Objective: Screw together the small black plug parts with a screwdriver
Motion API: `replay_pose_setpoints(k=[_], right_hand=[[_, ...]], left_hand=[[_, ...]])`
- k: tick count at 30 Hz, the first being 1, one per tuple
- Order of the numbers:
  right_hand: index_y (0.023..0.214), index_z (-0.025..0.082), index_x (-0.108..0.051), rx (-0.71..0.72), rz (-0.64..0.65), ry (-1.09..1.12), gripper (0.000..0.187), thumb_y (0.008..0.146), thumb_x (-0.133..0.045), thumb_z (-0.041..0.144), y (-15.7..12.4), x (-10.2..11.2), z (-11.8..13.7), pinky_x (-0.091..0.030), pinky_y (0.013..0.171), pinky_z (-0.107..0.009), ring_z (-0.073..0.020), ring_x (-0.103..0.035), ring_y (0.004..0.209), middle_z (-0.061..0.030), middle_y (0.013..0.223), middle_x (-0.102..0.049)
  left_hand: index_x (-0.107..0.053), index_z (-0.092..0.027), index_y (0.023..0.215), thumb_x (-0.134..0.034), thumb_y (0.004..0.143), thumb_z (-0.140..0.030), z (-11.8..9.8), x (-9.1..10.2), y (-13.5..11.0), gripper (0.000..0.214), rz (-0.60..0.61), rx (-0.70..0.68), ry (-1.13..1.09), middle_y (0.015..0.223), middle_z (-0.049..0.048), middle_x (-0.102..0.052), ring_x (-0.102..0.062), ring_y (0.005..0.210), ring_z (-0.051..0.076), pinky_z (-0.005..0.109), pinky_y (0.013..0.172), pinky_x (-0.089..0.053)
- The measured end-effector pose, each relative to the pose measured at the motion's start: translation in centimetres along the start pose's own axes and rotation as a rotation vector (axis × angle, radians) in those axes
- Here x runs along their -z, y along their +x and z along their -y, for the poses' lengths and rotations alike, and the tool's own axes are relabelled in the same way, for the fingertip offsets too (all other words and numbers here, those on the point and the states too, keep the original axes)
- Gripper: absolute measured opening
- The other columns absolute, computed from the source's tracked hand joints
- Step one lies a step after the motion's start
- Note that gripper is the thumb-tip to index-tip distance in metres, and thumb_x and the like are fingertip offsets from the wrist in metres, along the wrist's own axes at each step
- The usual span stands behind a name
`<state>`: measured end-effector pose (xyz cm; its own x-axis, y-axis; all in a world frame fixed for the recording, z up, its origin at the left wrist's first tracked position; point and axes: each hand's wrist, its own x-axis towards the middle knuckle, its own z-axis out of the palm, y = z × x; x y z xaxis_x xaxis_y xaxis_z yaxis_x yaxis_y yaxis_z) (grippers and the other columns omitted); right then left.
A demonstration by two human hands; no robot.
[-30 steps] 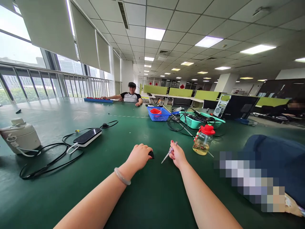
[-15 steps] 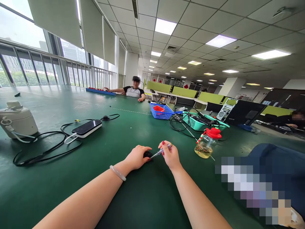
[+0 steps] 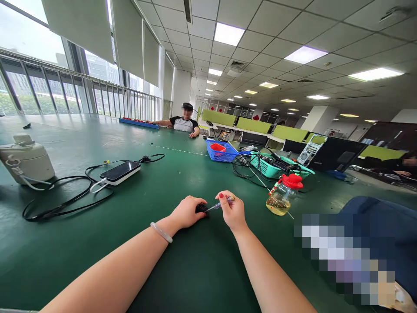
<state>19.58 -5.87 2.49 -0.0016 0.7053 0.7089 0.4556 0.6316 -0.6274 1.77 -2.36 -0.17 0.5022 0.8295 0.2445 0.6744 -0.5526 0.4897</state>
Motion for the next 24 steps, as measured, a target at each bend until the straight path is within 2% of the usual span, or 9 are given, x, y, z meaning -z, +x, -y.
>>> replay_pose_setpoints(k=[4,8,11,14,20,24], right_hand=[[0.070,0.020,-0.062,0.095,0.025,-0.078,0.036,0.092,-0.046,0.044,0.0,0.1,0.6,-0.041,0.054,-0.024,-0.0129,-0.052,0.054,-0.0002,0.060,-0.059],[0.073,0.021,-0.063,0.222,0.116,-0.163,0.037,0.094,-0.044,0.045,-0.1,0.0,1.2,-0.044,0.060,-0.024,-0.0140,-0.058,0.060,-0.0027,0.066,-0.065],[0.076,0.021,-0.064,0.316,0.212,-0.228,0.039,0.095,-0.043,0.047,-0.3,-0.3,1.7,-0.041,0.058,-0.023,-0.0126,-0.057,0.056,-0.0021,0.065,-0.065],[0.076,0.020,-0.063,0.420,0.288,-0.307,0.039,0.096,-0.042,0.046,-0.5,-0.7,2.3,-0.038,0.056,-0.023,-0.0118,-0.055,0.054,-0.0012,0.062,-0.063],[0.066,0.020,-0.059,0.613,0.417,-0.527,0.030,0.091,-0.047,0.031,-1.2,-2.1,3.7,-0.029,0.052,-0.027,-0.0121,-0.048,0.051,0.0005,0.057,-0.055],[0.062,0.020,-0.057,0.673,0.463,-0.578,0.028,0.086,-0.051,0.031,-1.8,-3.0,3.8,-0.029,0.053,-0.028,-0.0126,-0.046,0.052,0.0003,0.057,-0.053]], left_hand=[[-0.067,-0.026,0.108,-0.064,0.077,-0.033,-0.1,0.2,0.0,0.032,0.011,-0.009,0.002,0.105,0.0023,-0.071,-0.060,0.101,0.024,0.033,0.090,-0.046],[-0.068,-0.025,0.104,-0.064,0.077,-0.034,-0.2,0.3,-0.1,0.030,0.007,-0.002,0.002,0.099,0.0022,-0.072,-0.061,0.096,0.023,0.031,0.085,-0.047],[-0.069,-0.023,0.096,-0.059,0.080,-0.037,-0.1,0.2,0.0,0.023,-0.001,-0.038,-0.016,0.091,0.0021,-0.072,-0.062,0.089,0.021,0.030,0.080,-0.047],[-0.069,-0.022,0.092,-0.057,0.080,-0.038,0.3,-0.2,0.2,0.023,0.006,-0.082,-0.039,0.091,0.0026,-0.072,-0.063,0.086,0.020,0.030,0.083,-0.046],[-0.067,-0.024,0.102,-0.060,0.070,-0.026,1.0,-0.4,0.4,0.032,0.035,-0.096,-0.036,0.101,0.0007,-0.072,-0.061,0.095,0.022,0.032,0.091,-0.044],[-0.066,-0.026,0.108,-0.059,0.068,-0.023,0.7,-0.1,0.2,0.040,0.055,-0.064,-0.022,0.106,0.0002,-0.071,-0.059,0.100,0.023,0.033,0.092,-0.045]])
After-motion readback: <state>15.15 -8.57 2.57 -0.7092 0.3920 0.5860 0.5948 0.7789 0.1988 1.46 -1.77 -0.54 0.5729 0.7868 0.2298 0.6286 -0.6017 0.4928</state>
